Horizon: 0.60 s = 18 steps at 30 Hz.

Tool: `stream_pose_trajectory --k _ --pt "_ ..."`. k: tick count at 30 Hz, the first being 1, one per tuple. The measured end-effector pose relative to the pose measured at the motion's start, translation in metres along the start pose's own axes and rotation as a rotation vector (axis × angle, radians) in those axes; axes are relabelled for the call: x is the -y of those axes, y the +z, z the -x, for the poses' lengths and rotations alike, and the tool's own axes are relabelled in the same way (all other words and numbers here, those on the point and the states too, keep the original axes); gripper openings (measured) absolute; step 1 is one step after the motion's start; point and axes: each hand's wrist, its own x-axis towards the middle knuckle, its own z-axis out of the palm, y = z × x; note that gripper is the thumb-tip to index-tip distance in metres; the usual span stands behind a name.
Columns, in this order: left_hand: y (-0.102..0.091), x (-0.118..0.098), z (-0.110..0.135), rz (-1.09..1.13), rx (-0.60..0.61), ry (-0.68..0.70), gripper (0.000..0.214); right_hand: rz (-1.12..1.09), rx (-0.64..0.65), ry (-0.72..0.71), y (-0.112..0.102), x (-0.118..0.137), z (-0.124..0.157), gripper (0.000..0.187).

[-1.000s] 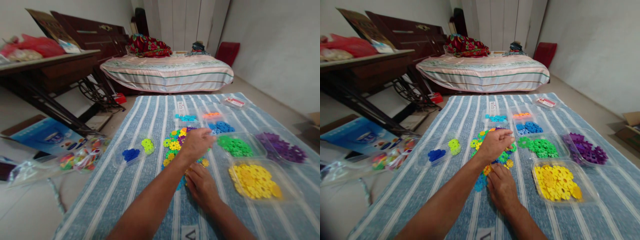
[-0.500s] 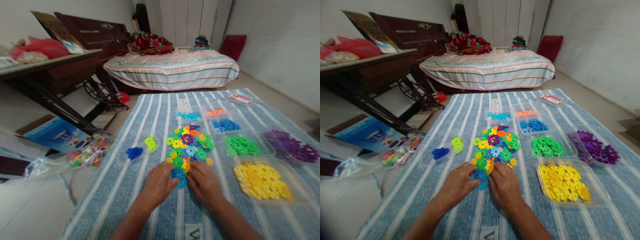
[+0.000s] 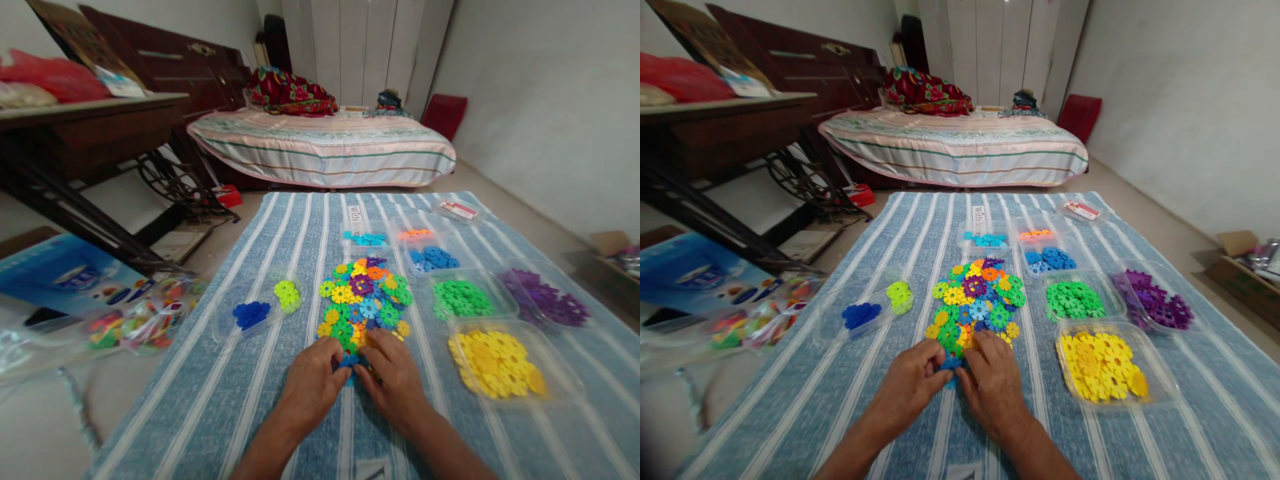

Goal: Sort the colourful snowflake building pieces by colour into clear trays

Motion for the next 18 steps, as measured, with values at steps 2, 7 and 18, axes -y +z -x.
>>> stream_pose_trajectory --k 2,7,18 --pt "-0.002 0.0 -0.001 0.088 0.017 0.004 0.011 -0.042 -0.015 0.021 -0.001 0.002 0.0 0.013" --pt "-0.002 0.003 -0.003 0.295 0.044 -0.005 0.012 -0.183 -0.02 0.12 -0.009 0.009 -0.003 0.011" --pt "-0.012 0.025 -0.004 0.2 -0.248 -0.076 0.016 0.124 -0.392 0.303 -0.073 -0.067 -0.086 0.021"
